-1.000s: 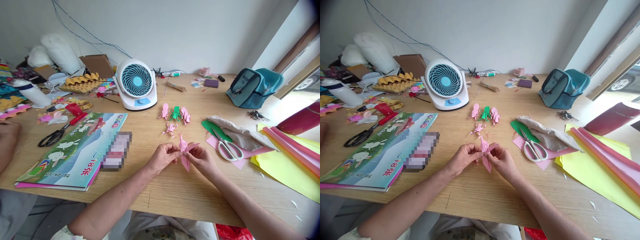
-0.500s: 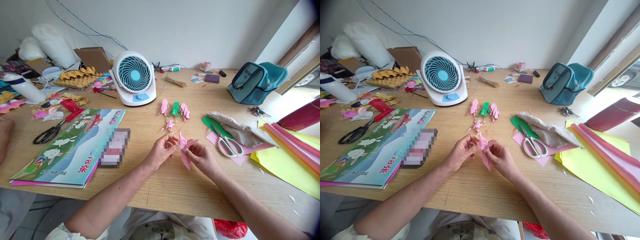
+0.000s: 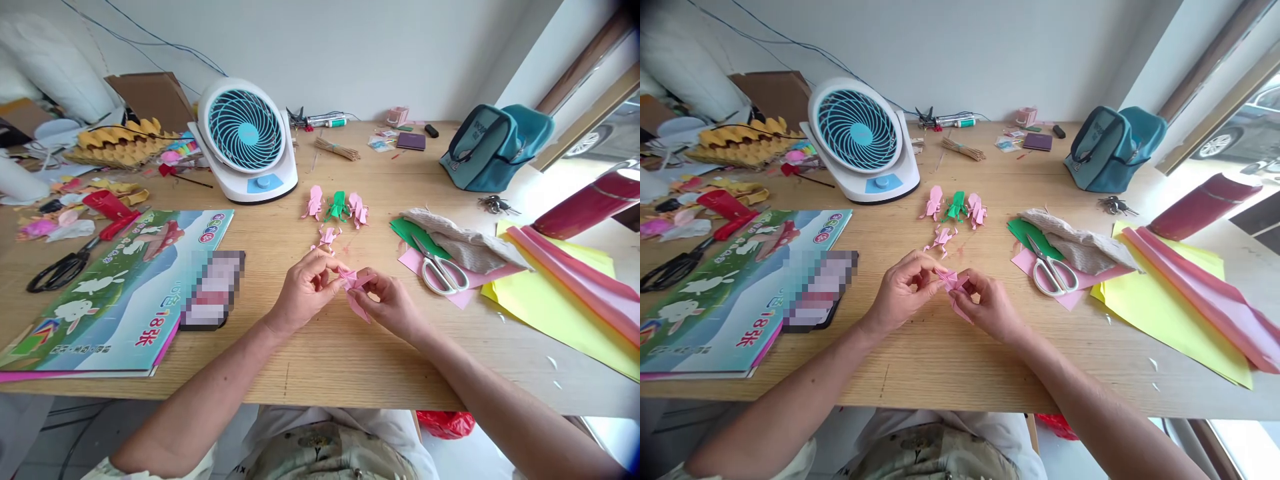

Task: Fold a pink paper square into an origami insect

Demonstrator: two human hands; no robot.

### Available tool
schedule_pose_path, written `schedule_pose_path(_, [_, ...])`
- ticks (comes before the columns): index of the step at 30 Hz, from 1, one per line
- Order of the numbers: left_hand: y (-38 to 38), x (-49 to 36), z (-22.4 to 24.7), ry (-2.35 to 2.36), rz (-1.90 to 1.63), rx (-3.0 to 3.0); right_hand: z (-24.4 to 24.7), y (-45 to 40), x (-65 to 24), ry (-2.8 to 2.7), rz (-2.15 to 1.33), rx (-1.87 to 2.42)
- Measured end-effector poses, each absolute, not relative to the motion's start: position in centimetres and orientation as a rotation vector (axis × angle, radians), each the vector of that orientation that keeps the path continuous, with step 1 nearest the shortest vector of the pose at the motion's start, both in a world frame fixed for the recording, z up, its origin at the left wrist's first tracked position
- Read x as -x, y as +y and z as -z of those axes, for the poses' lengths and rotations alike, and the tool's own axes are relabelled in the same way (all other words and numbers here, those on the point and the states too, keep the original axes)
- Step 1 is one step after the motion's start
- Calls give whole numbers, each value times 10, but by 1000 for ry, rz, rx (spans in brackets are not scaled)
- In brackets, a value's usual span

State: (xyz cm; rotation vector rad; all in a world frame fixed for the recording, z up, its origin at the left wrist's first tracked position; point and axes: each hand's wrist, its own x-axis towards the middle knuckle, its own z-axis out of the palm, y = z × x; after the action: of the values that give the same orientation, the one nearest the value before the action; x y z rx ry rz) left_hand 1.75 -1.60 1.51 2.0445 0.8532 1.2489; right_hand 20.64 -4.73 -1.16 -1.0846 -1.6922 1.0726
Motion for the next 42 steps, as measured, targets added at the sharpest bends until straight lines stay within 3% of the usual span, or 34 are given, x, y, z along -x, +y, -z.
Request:
schedule_pose_path(10, [-14,-12,-17,852,-1037,-2221,8,-47,-208,-1772,-990,1103])
schedule_pose_path(18, [-18,-14,-14,903,-1112,-2340,11,-45,-208,-1775,-982,1117])
schedule_pose_path(34, [-16,-8,-20,901,-814,-2440,13,-43,-211,-1799,-1161,1149])
schedule_pose_path(42, [-17,-9,-19,931,-837,-2367,14,-42,-208,-1715,-1241,1148])
